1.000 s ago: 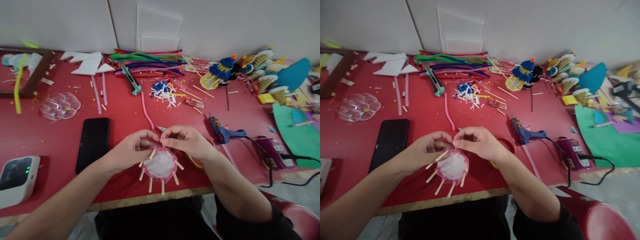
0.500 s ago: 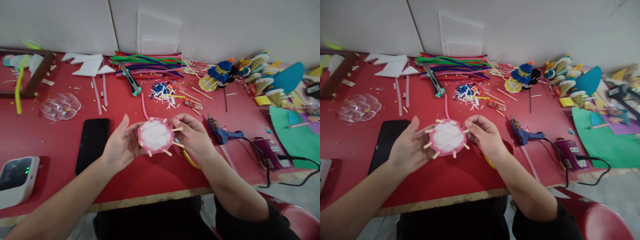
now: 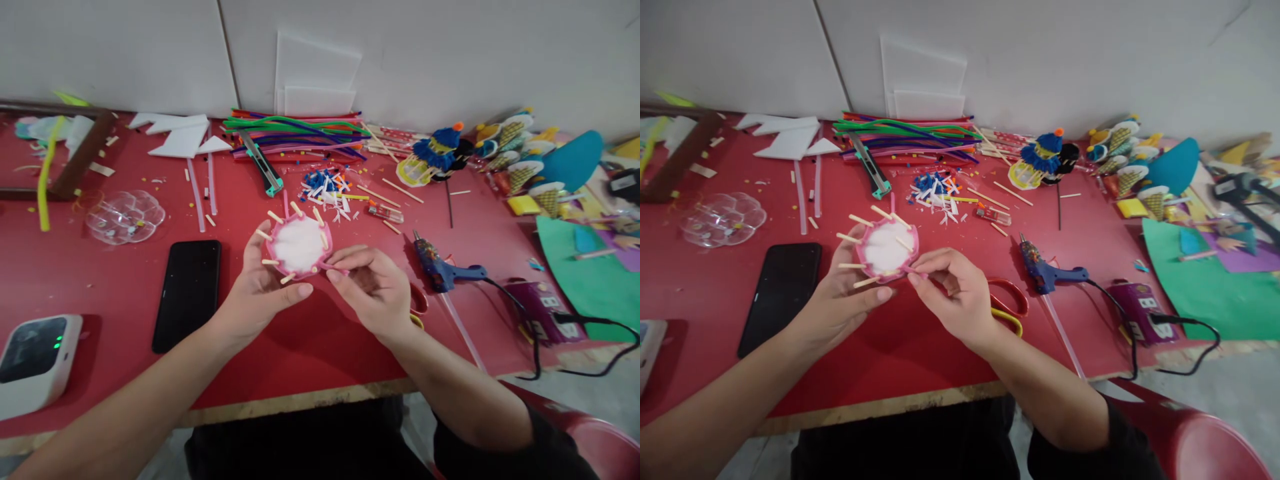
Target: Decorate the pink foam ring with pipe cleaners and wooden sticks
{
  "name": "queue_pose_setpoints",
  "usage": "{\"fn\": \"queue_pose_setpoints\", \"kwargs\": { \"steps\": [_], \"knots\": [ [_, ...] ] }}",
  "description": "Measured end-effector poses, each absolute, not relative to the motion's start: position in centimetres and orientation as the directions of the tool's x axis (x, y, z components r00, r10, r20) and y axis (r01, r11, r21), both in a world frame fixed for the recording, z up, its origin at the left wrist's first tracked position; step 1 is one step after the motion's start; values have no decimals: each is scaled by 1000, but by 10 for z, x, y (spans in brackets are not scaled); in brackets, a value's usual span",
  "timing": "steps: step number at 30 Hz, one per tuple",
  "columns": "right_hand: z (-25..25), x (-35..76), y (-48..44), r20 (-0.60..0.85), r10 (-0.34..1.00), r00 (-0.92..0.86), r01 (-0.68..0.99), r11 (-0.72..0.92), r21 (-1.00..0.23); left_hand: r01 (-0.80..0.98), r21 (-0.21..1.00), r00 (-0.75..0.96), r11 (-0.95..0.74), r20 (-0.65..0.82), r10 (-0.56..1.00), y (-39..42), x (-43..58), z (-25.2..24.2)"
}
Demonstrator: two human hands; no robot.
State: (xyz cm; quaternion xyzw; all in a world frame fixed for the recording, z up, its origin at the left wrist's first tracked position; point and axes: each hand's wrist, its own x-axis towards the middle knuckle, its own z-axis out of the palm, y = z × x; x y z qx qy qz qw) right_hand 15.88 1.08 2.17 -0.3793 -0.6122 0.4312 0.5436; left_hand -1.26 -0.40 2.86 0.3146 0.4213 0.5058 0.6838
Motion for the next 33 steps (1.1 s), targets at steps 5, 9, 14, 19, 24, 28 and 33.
{"fn": "queue_pose_setpoints", "kwargs": {
  "steps": [5,9,14,19,24,28,33],
  "knots": [
    [16,158,8,374,917,-140,36,382,-923,-366,901,103,231,-207,973,-3,-13,28],
    [13,160,9,421,891,-171,16,430,-903,-337,917,100,216,-193,976,-4,-14,30],
    [16,162,7,467,853,-234,65,493,-868,-320,927,77,193,-178,981,-4,-15,30],
    [21,162,4,451,861,-234,45,473,-880,-320,935,45,153,-146,988,-5,-14,28],
    [23,161,4,320,932,-170,-70,312,-947,-342,935,19,95,-95,995,-6,-13,29],
    [24,161,4,229,960,-163,-181,199,-963,-354,931,9,94,-97,995,-7,-13,29],
    [25,160,4,258,953,-159,-140,237,-961,-379,916,13,132,-138,990,-6,-12,30]
  ]
}}
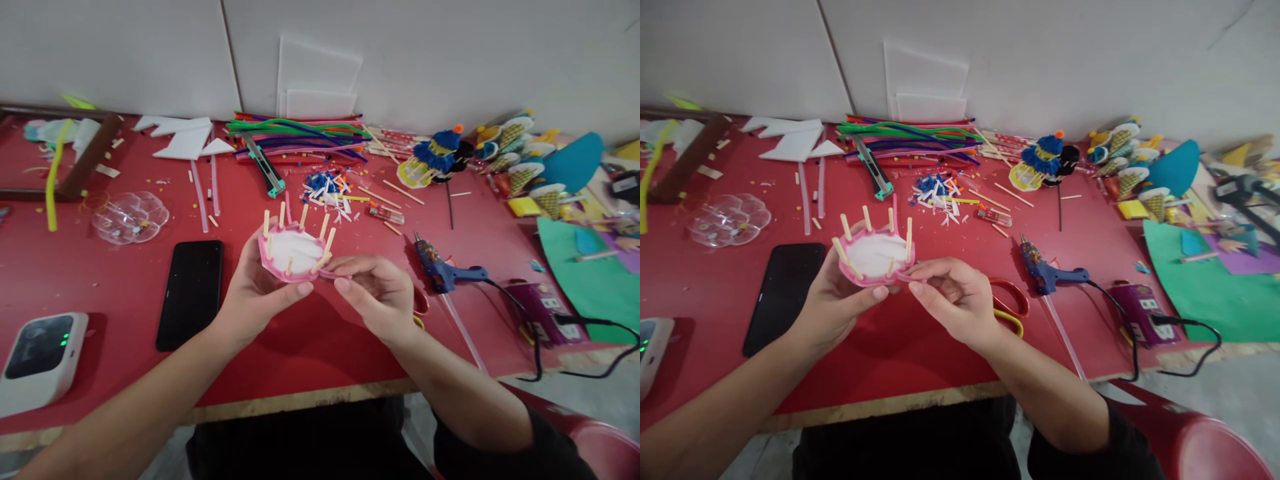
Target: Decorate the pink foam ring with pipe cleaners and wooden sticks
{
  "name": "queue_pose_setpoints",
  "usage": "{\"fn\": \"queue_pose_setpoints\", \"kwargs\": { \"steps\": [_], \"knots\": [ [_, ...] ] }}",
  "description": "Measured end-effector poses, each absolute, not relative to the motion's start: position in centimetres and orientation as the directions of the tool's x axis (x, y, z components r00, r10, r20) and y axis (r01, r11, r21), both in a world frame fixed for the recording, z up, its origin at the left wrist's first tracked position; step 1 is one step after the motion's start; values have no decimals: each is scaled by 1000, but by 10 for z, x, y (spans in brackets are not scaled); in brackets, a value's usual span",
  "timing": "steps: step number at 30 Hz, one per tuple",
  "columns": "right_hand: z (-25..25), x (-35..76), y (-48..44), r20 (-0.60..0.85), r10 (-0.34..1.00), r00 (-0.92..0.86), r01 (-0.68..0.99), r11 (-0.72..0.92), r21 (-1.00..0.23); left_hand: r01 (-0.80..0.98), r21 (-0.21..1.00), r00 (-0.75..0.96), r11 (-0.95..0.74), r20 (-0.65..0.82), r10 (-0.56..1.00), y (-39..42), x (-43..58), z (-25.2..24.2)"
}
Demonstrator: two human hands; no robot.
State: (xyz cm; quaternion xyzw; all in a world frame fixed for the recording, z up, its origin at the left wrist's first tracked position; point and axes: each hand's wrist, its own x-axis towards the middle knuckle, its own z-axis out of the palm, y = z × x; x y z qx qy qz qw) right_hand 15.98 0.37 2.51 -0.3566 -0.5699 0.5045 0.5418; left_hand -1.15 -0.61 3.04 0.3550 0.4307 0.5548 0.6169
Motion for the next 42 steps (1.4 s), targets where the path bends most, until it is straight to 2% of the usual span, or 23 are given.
{"fn": "queue_pose_setpoints", "kwargs": {
  "steps": [4,6,10,13,20,27,32,37,42],
  "knots": [
    [25,160,2,371,916,-156,-11,374,-927,-420,898,11,132,-140,990,-5,-11,31],
    [25,161,2,469,869,-160,85,485,-870,-449,880,18,152,-161,987,-5,-10,31],
    [26,160,5,722,650,-239,235,760,-606,-521,830,41,200,-210,977,-4,-8,30],
    [27,159,6,810,517,-277,290,849,-442,-562,797,79,220,-213,974,-4,-7,29],
    [32,156,7,842,404,-356,414,877,-245,-618,725,161,304,-261,952,-4,-7,28],
    [31,157,6,833,405,-377,457,863,-213,-663,657,199,359,-308,930,-4,-6,27],
    [30,155,6,843,414,-344,446,862,-241,-656,677,222,333,-248,943,-4,-7,26],
    [32,157,3,859,455,-232,629,744,-225,-652,703,230,285,-175,957,-6,-9,28],
    [31,164,-2,828,485,-280,709,686,-162,-618,741,247,264,-136,960,-8,-12,28]
  ]
}}
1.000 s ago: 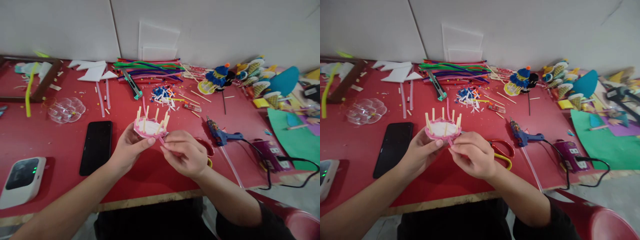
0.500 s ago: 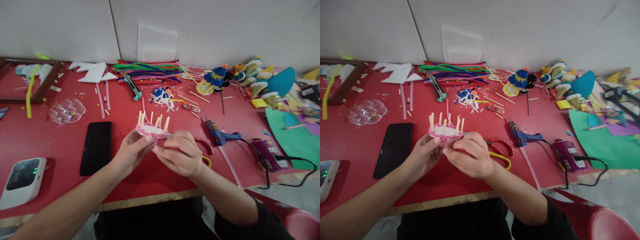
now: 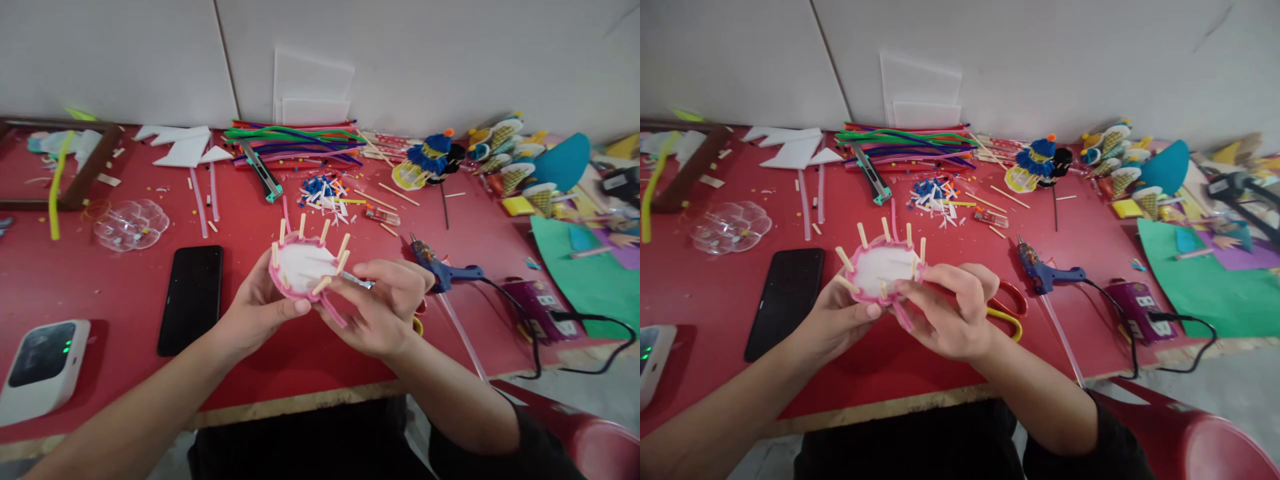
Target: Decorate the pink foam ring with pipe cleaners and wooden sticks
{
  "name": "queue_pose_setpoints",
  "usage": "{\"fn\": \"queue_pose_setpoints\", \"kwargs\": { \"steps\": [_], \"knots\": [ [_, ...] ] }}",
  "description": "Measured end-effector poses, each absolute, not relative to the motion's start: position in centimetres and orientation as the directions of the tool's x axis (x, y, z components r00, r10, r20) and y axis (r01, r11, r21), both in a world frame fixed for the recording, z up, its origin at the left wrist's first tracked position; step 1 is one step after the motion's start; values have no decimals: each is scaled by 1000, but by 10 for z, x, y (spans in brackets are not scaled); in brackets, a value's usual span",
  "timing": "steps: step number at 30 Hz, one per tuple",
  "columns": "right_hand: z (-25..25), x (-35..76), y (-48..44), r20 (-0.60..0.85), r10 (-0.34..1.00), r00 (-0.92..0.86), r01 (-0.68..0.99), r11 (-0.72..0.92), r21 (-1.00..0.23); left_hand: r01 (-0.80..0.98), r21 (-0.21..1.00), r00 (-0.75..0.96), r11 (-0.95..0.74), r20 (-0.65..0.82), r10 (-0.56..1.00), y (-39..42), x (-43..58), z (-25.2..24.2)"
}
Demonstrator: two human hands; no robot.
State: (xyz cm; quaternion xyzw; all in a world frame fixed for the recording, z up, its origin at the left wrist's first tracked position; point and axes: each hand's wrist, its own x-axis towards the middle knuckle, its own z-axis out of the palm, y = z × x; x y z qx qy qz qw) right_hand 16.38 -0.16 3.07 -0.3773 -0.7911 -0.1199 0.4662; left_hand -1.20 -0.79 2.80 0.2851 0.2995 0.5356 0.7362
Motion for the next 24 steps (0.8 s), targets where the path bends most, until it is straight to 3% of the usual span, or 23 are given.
{"fn": "queue_pose_setpoints", "kwargs": {
  "steps": [5,11,24],
  "knots": [
    [35,163,-4,809,501,-308,716,682,-150,-587,781,216,213,-103,971,-6,-13,28],
    [37,162,-4,752,583,-308,675,691,-259,-578,783,200,229,-137,970,-6,-13,27],
    [35,163,1,758,563,-330,625,732,-272,-560,781,183,276,-209,961,-7,-11,29]
  ]
}}
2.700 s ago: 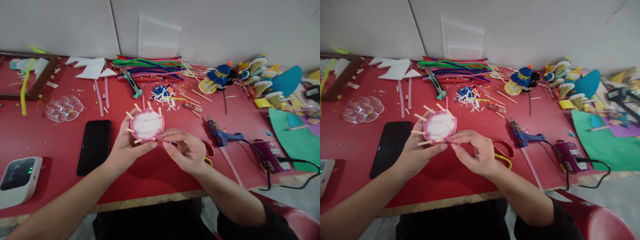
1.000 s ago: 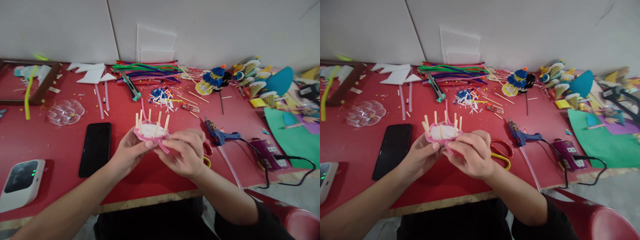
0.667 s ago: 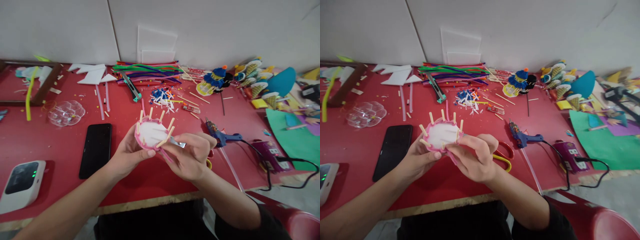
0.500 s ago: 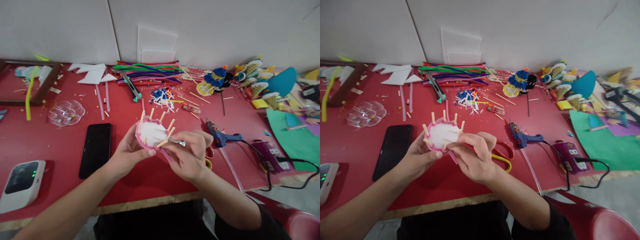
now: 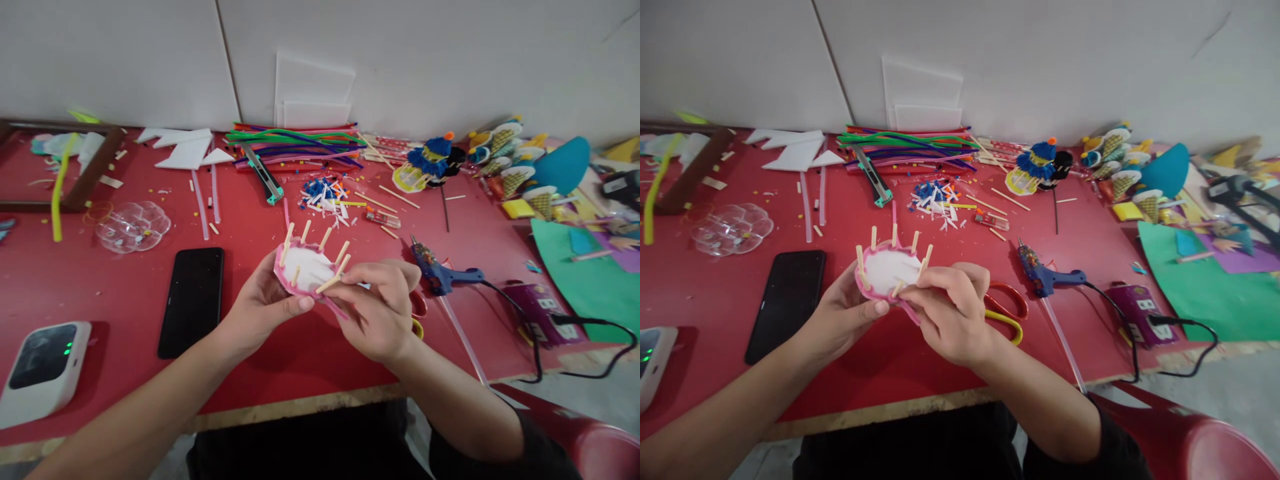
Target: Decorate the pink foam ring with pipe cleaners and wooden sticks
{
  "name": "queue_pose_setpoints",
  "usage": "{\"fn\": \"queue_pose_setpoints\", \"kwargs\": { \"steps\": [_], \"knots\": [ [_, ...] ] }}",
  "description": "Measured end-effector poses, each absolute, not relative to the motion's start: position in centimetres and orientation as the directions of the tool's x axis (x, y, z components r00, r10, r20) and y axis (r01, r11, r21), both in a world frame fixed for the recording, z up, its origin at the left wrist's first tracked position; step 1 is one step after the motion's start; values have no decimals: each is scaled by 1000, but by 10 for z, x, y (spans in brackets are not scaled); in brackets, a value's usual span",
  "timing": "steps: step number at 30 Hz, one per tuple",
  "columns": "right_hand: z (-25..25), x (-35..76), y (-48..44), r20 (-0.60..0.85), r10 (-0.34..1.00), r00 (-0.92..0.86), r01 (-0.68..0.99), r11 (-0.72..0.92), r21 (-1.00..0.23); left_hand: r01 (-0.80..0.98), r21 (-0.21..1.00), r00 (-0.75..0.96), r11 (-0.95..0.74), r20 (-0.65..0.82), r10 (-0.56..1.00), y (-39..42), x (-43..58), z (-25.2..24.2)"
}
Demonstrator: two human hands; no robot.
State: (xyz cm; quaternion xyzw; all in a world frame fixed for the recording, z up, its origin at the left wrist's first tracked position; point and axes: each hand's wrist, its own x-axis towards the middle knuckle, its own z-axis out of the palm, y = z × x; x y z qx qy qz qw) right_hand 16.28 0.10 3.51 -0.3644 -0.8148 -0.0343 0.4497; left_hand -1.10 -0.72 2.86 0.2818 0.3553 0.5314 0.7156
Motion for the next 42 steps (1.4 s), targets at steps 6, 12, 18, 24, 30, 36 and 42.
{"fn": "queue_pose_setpoints", "kwargs": {
  "steps": [6,12,18,24,30,36,42],
  "knots": [
    [50,181,15,632,671,-387,719,649,-249,-641,737,42,213,-243,969,-1,-13,29],
    [32,251,-10,130,874,-468,859,485,-166,-763,609,9,217,-325,946,9,-24,33],
    [0,261,-19,74,913,-401,909,406,-89,-800,534,93,272,-336,937,7,-25,40],
    [13,263,-6,281,902,-328,896,392,-211,-787,569,122,238,-235,964,5,-30,40],
    [41,235,4,553,791,-262,803,497,-330,-811,544,38,215,-318,947,7,-29,39],
    [35,202,20,574,754,-318,756,567,-326,-795,553,-36,250,-454,890,13,-26,37],
    [12,203,21,548,781,-300,774,535,-338,-720,671,-160,177,-408,899,14,-26,26]
  ]
}}
